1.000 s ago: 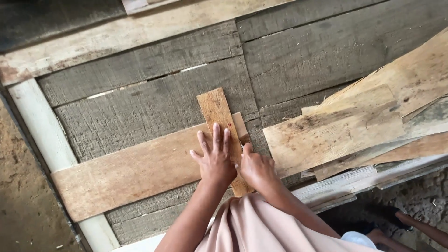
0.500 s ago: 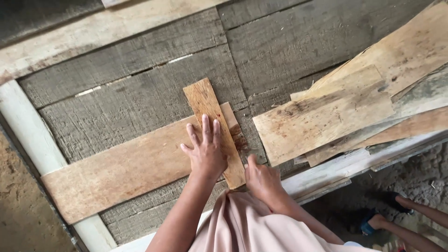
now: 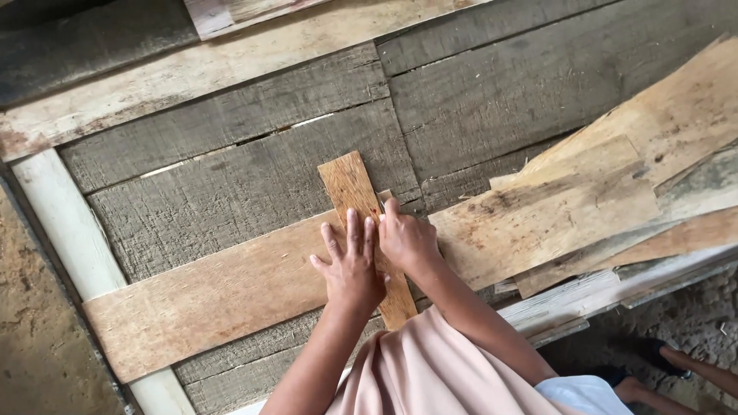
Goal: The person arranges wooden planks on a wooden workbench, using a red utility knife to mark and trim pieces. They repeatedly pick up, position, and adjust planks to fit together, occasionally using a smaller piece as a guide for alignment.
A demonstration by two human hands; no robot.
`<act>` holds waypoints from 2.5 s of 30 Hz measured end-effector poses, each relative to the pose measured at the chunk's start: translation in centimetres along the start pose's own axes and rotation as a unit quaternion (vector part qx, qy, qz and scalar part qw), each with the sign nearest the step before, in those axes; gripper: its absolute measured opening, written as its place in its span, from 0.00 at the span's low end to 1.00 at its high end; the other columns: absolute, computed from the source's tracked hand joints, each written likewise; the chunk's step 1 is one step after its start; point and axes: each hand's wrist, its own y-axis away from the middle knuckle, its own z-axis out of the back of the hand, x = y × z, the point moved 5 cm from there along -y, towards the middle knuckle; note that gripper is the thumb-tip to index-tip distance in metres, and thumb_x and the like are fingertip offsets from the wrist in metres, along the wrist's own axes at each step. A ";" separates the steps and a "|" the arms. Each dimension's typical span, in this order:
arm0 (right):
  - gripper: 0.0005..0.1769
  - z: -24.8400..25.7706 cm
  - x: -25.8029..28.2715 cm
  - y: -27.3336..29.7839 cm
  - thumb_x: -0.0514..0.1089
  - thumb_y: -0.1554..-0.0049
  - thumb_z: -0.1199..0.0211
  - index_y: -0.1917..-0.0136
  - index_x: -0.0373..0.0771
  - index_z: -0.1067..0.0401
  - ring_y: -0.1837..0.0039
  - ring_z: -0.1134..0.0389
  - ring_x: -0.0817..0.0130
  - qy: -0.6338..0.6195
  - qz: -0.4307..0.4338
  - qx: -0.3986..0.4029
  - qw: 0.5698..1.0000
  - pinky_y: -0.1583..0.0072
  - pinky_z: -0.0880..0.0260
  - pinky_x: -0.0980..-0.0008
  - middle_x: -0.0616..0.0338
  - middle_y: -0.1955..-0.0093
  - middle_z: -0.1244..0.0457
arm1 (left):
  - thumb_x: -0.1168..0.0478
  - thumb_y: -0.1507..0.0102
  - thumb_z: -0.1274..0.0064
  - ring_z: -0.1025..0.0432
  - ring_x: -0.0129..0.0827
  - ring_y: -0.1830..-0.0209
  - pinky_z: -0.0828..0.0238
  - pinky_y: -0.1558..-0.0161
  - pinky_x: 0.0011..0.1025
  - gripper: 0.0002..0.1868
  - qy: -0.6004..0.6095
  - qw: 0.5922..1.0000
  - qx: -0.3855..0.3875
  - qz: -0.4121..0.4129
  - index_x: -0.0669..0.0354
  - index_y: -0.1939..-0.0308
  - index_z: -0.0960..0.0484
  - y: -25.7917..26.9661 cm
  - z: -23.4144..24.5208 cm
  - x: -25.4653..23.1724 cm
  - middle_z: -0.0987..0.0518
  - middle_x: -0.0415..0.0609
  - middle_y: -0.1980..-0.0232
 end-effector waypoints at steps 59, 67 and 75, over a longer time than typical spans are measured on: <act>0.20 -2.8 -2.0 14.0 0.46 0.33 0.61 0.34 0.32 0.43 0.48 0.25 0.42 -0.010 -0.043 0.112 0.993 0.41 0.29 0.39 0.44 0.59 0.29 | 0.52 0.44 0.36 0.72 0.72 0.21 0.52 0.38 0.81 0.54 0.058 0.998 -0.021 0.001 0.49 0.19 0.51 1.0 0.6 -0.2 0.66 0.52 0.15; 0.14 -3.6 -1.3 13.5 0.55 0.36 0.58 0.46 0.47 0.37 0.51 0.25 0.39 -0.014 0.024 0.011 1.000 0.48 0.26 0.40 0.45 0.56 0.31 | 0.53 0.40 0.38 0.63 0.69 0.20 0.43 0.38 0.75 0.50 0.039 0.999 -0.016 -0.025 0.44 0.19 0.50 0.3 -0.9 3.1 0.62 0.48 0.15; 0.38 1.7 3.8 13.6 0.67 0.42 0.38 0.28 0.45 0.40 0.33 0.39 0.38 -0.013 0.123 -0.143 0.982 0.42 0.27 0.39 0.38 0.29 0.48 | 0.61 0.42 0.45 0.35 0.52 0.34 0.27 0.39 0.44 0.30 0.178 0.910 -0.367 0.079 0.48 0.34 0.23 3.5 -4.1 11.9 0.29 0.51 0.29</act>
